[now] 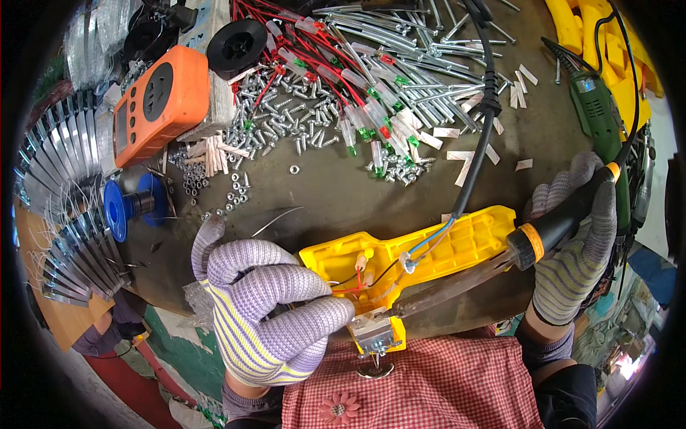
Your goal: Solder wires and assemble internal components into a yellow plastic housing for a handheld electronic device.
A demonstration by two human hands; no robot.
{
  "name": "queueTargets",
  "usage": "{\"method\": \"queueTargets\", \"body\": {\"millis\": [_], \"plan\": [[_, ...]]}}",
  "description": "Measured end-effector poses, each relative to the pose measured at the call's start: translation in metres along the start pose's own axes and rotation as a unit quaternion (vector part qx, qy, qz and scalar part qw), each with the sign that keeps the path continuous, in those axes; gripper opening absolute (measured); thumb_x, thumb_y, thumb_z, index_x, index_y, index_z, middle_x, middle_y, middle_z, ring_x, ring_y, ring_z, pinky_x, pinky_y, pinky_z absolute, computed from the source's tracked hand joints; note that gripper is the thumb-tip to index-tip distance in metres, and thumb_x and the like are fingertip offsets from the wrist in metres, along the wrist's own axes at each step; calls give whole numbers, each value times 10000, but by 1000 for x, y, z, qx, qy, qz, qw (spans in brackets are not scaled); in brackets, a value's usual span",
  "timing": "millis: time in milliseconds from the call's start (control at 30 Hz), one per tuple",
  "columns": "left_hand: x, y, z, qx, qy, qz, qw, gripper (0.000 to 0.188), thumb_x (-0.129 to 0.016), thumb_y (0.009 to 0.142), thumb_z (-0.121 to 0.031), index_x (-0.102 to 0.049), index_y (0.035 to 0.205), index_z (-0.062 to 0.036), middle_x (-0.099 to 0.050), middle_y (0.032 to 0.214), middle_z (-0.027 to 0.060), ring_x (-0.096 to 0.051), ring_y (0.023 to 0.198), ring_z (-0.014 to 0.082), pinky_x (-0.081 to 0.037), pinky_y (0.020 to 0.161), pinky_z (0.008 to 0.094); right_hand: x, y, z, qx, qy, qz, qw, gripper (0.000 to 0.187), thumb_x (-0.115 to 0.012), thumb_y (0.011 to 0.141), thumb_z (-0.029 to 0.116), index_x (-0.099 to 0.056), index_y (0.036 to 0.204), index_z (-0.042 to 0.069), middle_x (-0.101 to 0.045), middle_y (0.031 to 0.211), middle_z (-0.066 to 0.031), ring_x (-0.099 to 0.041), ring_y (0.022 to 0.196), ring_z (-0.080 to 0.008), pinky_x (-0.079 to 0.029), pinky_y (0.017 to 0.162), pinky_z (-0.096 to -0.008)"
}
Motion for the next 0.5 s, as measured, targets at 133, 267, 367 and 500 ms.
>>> {"method": "queueTargets", "body": {"millis": [133,267,367,500], "plan": [[0,0,1,-3,4,10,1000,61,-756,675,-279,-711,692,-316,-635,801,-91,-597,857,193,-329,1045,565,2,-1,-1,16,6,-25,1000,340,-620,1003,304,-613,1262,83,-708,1132,-48,-709,866,-151,-608,723,-270],[0,0,0,-3,3,3,1000,56,-752,681,-283,-712,700,-317,-632,809,-91,-591,849,198,-330,1046,565,-4,-1,0,5,13,27,1000,339,-620,1003,298,-610,1266,86,-705,1154,-57,-715,901,-158,-615,747,-277],[-1,1,-1,-9,7,8,1000,52,-746,680,-279,-711,702,-311,-630,813,-89,-588,845,198,-335,1038,564,-2,-3,2,18,-12,-57,998,339,-633,995,305,-612,1251,85,-706,1100,-46,-708,863,-145,-605,726,-264],[-2,1,1,-10,4,0,1000,51,-738,678,-267,-717,709,-302,-629,808,-82,-587,841,197,-337,1041,558,-11,-1,0,4,-39,-20,999,355,-647,981,338,-612,1213,72,-689,998,-33,-683,785,-122,-577,670,-235]]}}
Point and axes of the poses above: each hand's wrist, its own y-axis towards the middle knuckle, its own x-axis out of the back of the hand, z = x × y, the point moved 6 cm from there along y, towards the middle knuckle
